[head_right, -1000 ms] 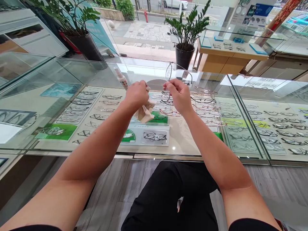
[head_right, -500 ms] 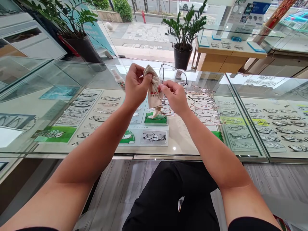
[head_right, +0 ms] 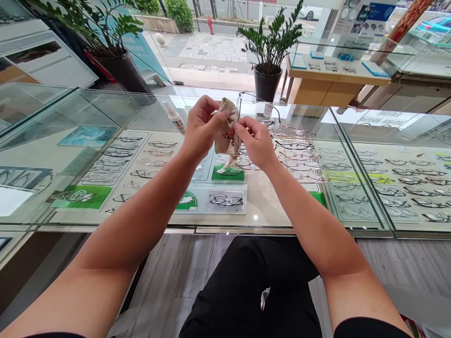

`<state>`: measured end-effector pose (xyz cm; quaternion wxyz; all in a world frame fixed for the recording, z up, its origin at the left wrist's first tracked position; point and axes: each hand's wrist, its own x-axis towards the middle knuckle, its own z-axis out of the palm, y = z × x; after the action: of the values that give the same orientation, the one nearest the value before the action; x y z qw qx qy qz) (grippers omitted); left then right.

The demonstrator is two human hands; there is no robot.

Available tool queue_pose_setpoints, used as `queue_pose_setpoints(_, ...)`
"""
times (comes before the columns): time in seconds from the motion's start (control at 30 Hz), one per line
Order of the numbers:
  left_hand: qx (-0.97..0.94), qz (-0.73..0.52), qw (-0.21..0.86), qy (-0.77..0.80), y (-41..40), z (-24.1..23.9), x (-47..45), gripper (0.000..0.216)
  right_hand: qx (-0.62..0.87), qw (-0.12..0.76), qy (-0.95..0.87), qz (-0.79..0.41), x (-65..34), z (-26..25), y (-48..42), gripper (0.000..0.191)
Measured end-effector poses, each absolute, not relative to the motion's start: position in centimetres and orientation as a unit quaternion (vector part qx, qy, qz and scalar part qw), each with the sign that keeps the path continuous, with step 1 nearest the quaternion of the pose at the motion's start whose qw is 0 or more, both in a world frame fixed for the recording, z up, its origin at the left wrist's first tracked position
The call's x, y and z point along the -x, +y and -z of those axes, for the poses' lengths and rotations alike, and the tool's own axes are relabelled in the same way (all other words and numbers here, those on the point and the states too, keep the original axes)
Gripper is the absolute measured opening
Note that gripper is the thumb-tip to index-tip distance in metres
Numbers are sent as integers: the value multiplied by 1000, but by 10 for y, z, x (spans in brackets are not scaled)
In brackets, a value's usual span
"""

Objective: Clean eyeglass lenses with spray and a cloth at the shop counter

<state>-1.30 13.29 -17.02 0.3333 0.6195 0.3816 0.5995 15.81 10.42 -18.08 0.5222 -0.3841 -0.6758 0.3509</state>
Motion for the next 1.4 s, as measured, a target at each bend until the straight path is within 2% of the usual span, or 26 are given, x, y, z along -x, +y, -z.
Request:
queue_pose_setpoints(0.2, -612, -578, 406, 356, 132, 172, 13, 37, 383, 520, -680, -347, -158, 182, 104, 47)
queue_pose_setpoints(0.47, -600, -556, 456, 352, 135, 176, 14, 24, 371, 510, -693, -350, -156, 181, 101, 46)
queue_pose_setpoints(0.77, -615, -507, 471, 379, 140, 181, 19, 31, 367, 507, -695, -355, -155, 179, 99, 40)
queue_pose_setpoints(0.93, -602, -534, 466, 368, 140, 180, 18, 23, 359, 510, -695, -358, -154, 177, 97, 41)
queue_pose_setpoints(1.17, -612, -544, 450, 358, 139, 176, 17, 23, 360, 507, -694, -363, -154, 179, 97, 42)
queue_pose_setpoints(1.4, -586, -558, 480, 339, 138, 176, 18, 4, 346, 526, -689, -360, -155, 180, 98, 40)
